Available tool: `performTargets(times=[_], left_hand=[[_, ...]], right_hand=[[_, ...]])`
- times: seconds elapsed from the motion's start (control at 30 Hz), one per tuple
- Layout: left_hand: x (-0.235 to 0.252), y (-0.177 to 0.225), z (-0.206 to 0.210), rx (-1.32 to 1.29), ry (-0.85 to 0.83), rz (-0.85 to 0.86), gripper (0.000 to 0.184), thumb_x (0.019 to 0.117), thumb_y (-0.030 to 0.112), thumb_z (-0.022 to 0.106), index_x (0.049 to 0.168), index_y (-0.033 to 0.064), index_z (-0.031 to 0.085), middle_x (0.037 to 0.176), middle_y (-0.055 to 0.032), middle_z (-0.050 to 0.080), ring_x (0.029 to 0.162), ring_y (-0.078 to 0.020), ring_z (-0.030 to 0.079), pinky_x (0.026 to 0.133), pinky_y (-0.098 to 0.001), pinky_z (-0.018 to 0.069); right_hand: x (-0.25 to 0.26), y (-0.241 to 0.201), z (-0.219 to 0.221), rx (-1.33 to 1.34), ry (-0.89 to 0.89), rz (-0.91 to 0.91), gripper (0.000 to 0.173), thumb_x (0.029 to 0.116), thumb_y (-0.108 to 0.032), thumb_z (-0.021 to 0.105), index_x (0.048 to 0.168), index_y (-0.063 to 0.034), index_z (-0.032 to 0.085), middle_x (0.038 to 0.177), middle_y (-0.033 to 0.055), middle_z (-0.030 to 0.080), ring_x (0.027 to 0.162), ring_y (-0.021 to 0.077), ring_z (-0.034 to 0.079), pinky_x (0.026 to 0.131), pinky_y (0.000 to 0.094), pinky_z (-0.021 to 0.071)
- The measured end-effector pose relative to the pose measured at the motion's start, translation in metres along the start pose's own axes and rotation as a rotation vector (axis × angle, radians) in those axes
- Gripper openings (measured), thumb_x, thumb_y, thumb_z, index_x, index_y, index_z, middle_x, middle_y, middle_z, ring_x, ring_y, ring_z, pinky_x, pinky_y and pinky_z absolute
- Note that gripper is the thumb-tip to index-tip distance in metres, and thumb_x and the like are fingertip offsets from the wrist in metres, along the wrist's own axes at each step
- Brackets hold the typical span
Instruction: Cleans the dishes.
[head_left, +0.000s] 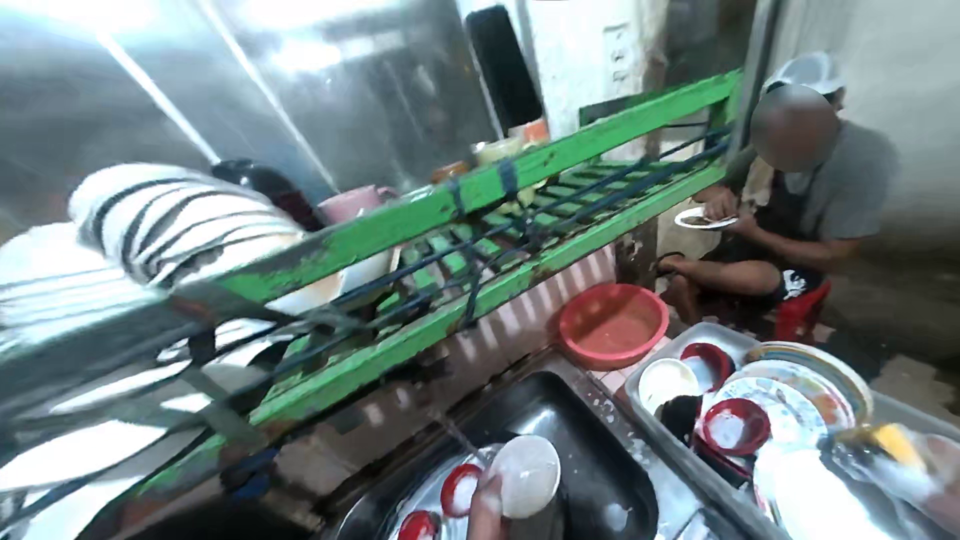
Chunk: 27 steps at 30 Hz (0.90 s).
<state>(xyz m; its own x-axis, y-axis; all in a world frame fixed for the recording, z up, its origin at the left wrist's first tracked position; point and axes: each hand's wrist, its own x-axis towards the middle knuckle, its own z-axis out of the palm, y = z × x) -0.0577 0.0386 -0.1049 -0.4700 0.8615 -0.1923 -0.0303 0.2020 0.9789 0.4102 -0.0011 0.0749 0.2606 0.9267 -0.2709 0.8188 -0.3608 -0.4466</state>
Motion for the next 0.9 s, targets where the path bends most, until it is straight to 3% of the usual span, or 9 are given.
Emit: performTargets(times=[0.07,0.17,0.27,0.43,0.5,0.67,0.77,0.9], left_hand=[[0.001,0.016,0.023,-0.084,-0.059,-0.047,0.035,0.1087,0.013,0.04,0.137,-0.0054,0.051,0.121,-0.0227,0.064,0.102,-0.0239,0.067,0.089,-0.043,0.0573],[-0.004,0.052,0.068,-0.187,-0.13,-0.125,0.036,0.1083,0.015,0.043,0.139,-0.0028,0.049,0.117,-0.0214,0.065,0.099,-0.0242,0.068,0.085,-0.0435,0.0582],[-0.01,0.09,0.109,-0.208,-0.175,-0.141,0.036,0.1073,0.012,0.045,0.14,-0.0022,0.049,0.113,-0.0226,0.066,0.094,-0.0267,0.069,0.08,-0.0443,0.0588],[-0.005,0.128,0.151,0.052,-0.276,-0.061,0.037,0.1084,0.017,0.046,0.141,0.0002,0.051,0.116,-0.0242,0.065,0.095,-0.0302,0.067,0.077,-0.046,0.0574],[-0.004,0.141,0.164,0.197,-0.295,0.006,0.038,0.109,0.019,0.045,0.142,0.0008,0.052,0.123,-0.0254,0.063,0.104,-0.033,0.065,0.085,-0.0505,0.0552],[-0.008,0.16,0.192,0.579,-0.373,0.367,0.04,0.1089,0.018,0.044,0.143,-0.0009,0.054,0.146,-0.0241,0.053,0.137,-0.0338,0.05,0.116,-0.0498,0.0375],[-0.022,0.156,0.204,0.687,-0.448,0.655,0.04,0.1072,0.019,0.045,0.141,0.0011,0.058,0.15,-0.0211,0.05,0.142,-0.0342,0.046,0.118,-0.0506,0.0349],[-0.035,0.127,0.197,0.68,-0.391,1.114,0.036,0.0989,0.008,0.052,0.131,0.0017,0.067,0.145,-0.0216,0.057,0.13,-0.0417,0.057,0.107,-0.0574,0.0459]], right_hand=[[0.021,0.032,0.012,-0.019,0.037,-0.016,0.046,0.1,-0.028,0.063,0.132,0.0049,0.061,0.129,0.0332,0.062,0.123,0.0496,0.059,0.102,0.0681,0.0429],[0.042,0.068,0.028,-0.067,0.076,-0.007,0.055,0.0947,-0.039,0.068,0.132,0.0017,0.062,0.131,0.0313,0.061,0.124,0.0504,0.058,0.102,0.0717,0.0428],[0.037,0.067,0.027,-0.031,0.081,-0.018,0.053,0.0934,-0.032,0.071,0.131,0.0042,0.061,0.131,0.0335,0.06,0.124,0.0528,0.056,0.101,0.0727,0.0424],[0.036,0.064,0.028,-0.032,0.084,0.014,0.052,0.0936,-0.035,0.07,0.13,0.0019,0.063,0.13,0.031,0.062,0.124,0.0505,0.058,0.1,0.0706,0.0442],[0.039,0.068,0.031,-0.048,0.093,0.005,0.052,0.0939,-0.038,0.07,0.13,-0.0004,0.063,0.13,0.0288,0.062,0.124,0.0491,0.058,0.101,0.0691,0.0446],[0.041,0.068,0.035,-0.045,0.112,0.0,0.051,0.0939,-0.04,0.069,0.13,-0.0036,0.065,0.129,0.0263,0.064,0.122,0.0477,0.06,0.099,0.0674,0.0467],[0.041,0.068,0.035,-0.073,0.087,0.007,0.052,0.0949,-0.04,0.068,0.132,-0.0042,0.063,0.131,0.0254,0.064,0.124,0.0466,0.059,0.101,0.0663,0.0461],[0.042,0.067,0.038,-0.074,0.083,0.022,0.053,0.0927,-0.041,0.07,0.13,-0.0036,0.064,0.13,0.0247,0.064,0.123,0.0453,0.06,0.1,0.0664,0.0467]])
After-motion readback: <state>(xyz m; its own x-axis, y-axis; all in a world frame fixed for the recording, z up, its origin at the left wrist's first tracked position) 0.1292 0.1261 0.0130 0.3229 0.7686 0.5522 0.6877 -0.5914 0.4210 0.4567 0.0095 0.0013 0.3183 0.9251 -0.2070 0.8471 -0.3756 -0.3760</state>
